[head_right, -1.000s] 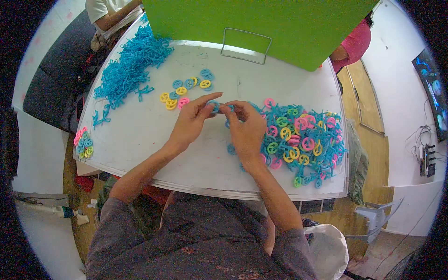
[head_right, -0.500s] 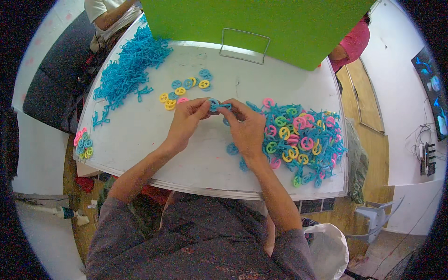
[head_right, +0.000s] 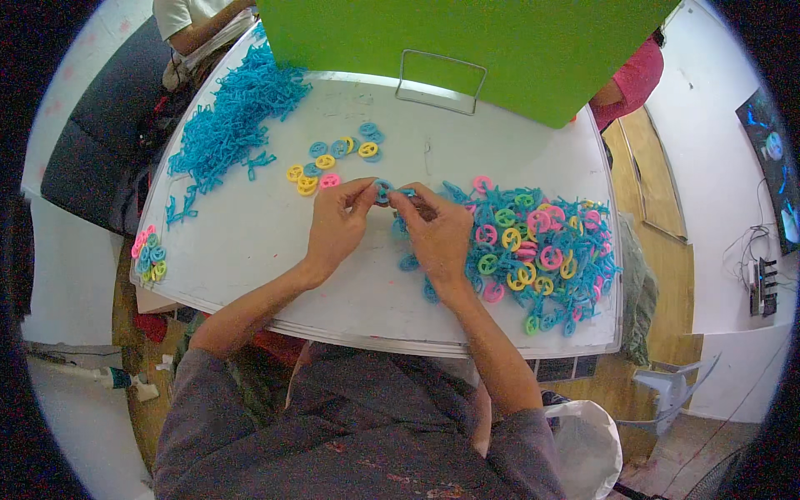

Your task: Join small, colorful plastic smiley-face links together to form chains.

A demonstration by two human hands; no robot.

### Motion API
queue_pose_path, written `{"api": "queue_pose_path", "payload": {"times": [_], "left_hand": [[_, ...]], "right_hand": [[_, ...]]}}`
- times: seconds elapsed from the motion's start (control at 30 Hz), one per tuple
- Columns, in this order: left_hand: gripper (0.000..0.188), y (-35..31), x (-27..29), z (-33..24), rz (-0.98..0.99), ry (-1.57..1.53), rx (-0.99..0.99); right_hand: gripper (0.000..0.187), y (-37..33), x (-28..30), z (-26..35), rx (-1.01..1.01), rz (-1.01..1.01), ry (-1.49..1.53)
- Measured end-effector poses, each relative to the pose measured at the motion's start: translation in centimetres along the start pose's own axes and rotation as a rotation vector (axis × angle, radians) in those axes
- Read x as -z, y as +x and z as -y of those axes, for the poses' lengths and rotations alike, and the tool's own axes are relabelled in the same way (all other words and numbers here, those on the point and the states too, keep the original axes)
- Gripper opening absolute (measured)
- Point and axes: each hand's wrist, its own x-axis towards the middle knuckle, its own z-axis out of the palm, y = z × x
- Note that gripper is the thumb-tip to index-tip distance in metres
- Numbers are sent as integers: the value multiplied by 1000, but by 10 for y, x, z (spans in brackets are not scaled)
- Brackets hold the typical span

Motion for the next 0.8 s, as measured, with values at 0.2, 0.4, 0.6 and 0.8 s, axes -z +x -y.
{"api": "queue_pose_path", "payload": {"times": [0.2, 0.4, 0.6, 0.8], "left_hand": [[14, 7, 7, -10, 57, 129, -90], [15, 4, 2, -9, 80, 219, -144], [17, 8, 5, -6, 121, 99, -138], [18, 45, 46, 0, -38, 660, -296]], "right_hand": [[13, -2, -2, 6, 16, -59, -35], [14, 1, 3, -6, 140, -65, -91], [15, 12, 22, -7, -84, 178, 90], [15, 17, 38, -6, 71, -18, -193]]}}
